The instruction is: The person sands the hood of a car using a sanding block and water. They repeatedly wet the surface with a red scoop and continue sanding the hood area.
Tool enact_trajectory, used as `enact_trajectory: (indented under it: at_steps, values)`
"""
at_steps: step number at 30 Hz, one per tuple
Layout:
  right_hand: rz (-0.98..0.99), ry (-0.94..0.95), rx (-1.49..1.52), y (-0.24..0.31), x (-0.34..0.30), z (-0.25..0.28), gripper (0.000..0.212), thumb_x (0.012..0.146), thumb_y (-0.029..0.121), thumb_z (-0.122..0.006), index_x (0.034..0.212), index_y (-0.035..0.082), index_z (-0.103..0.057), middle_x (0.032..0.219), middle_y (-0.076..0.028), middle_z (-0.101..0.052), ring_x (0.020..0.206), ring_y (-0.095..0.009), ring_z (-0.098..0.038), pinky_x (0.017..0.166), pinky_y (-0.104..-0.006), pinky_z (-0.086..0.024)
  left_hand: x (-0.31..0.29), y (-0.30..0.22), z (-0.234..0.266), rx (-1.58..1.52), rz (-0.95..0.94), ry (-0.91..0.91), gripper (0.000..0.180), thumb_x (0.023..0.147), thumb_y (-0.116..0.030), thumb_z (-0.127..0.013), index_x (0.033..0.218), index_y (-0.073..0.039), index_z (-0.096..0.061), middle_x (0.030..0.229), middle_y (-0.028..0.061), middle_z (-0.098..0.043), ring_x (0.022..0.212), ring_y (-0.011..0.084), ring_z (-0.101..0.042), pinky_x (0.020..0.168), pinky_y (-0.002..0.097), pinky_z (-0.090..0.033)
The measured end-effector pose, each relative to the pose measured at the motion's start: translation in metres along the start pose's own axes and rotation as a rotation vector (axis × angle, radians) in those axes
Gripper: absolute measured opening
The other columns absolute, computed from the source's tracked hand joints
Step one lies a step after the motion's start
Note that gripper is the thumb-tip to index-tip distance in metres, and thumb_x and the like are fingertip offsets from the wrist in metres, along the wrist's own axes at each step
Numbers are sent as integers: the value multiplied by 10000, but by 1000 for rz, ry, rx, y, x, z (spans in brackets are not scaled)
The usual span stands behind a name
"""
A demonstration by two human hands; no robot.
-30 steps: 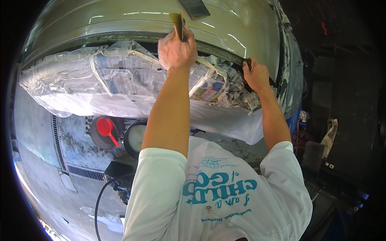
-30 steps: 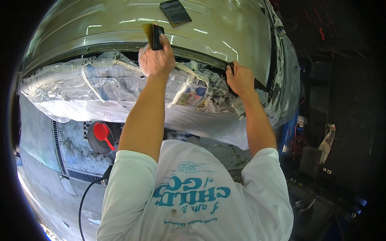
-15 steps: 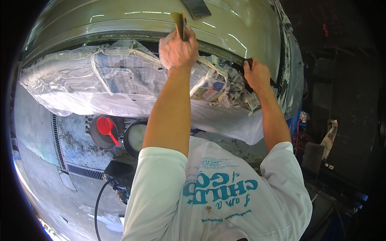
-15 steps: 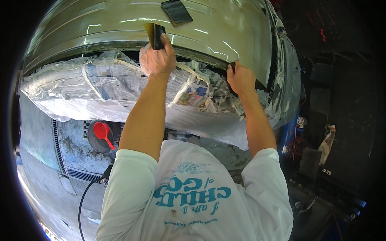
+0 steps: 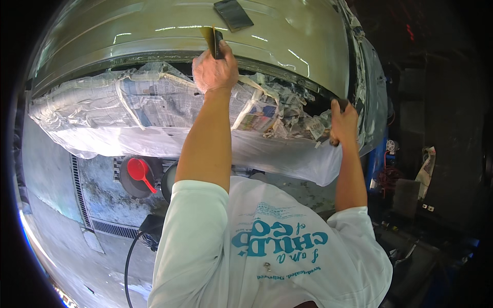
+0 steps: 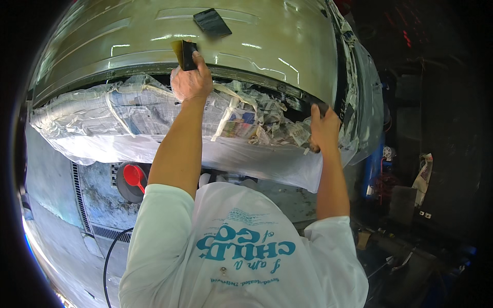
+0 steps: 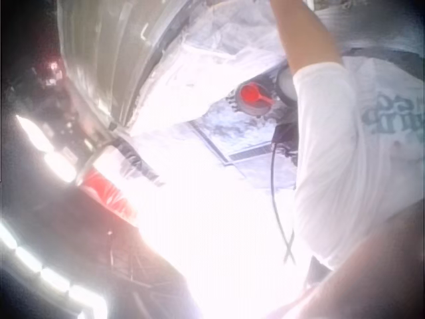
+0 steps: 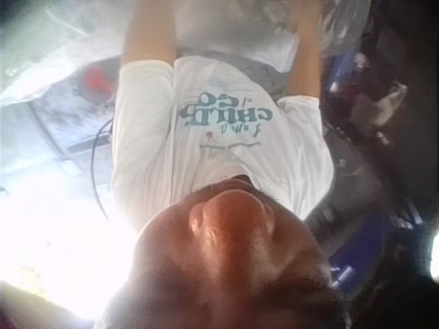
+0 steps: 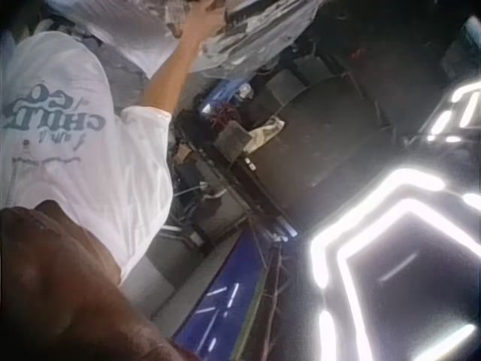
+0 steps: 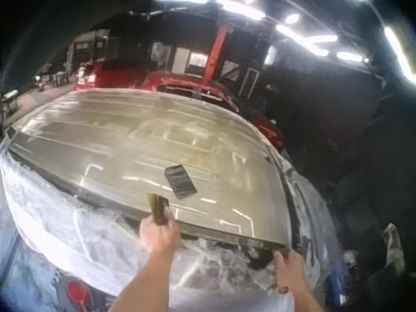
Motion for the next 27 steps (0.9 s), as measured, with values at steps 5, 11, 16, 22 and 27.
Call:
enact_trajectory:
  at_steps: [5, 11, 16, 22, 27]
  values:
    - [-400, 142, 492, -81, -83, -25, 333, 1020, 341, -700, 954, 17, -662, 690, -67, -640, 578, -156, -620, 569, -317, -505, -4, 3, -8, -6, 111, 66, 461, 1074, -364, -411, 904, -43, -696, 861, 220, -740, 867, 442, -699, 834, 551, -533]
    - [-576, 173, 766, -116, -152, -37, 326, 1024, 339, -703, 935, 30, -647, 692, -36, -610, 574, -122, -588, 540, -295, -481, -9, 13, -19, 4, 216, 42, 581, 1065, -485, -386, 977, -44, -754, 929, 265, -744, 933, 489, -692, 858, 564, -532]
    - [-722, 150, 846, -154, -192, -29, 352, 1030, 366, -700, 1022, 14, -681, 736, -26, -600, 568, -119, -563, 530, -286, -464, -5, 18, -25, 59, 205, 24, 635, 1068, -530, -372, 1024, -33, -765, 947, 299, -736, 971, 503, -688, 873, 564, -531]
    - [-867, 84, 919, -220, -239, -26, 273, 1028, 339, -709, 1065, 70, -679, 751, 3, -549, 577, -106, -541, 504, -264, -446, -7, 53, -29, 65, 573, 202, 870, 1031, -703, -381, 920, 67, -772, 874, 284, -734, 906, 452, -727, 838, 527, -546]
    - [-821, 423, 966, -234, -281, -41, 221, 1043, 251, -683, 1181, 79, -665, 754, 12, -522, 577, -104, -512, 515, -275, -454, -13, 9, 25, -576, 10, -244, 477, 1062, -220, -516, 1480, 9, -531, 1447, 278, -573, 1316, 457, -536, 1125, 505, -402]
Point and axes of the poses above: each hand's wrist, its own x-axis towards the middle knuckle, its own z-axis out of the back of the hand, y = z × x, the point moved 9 cm from there along x, towards the middle knuckle
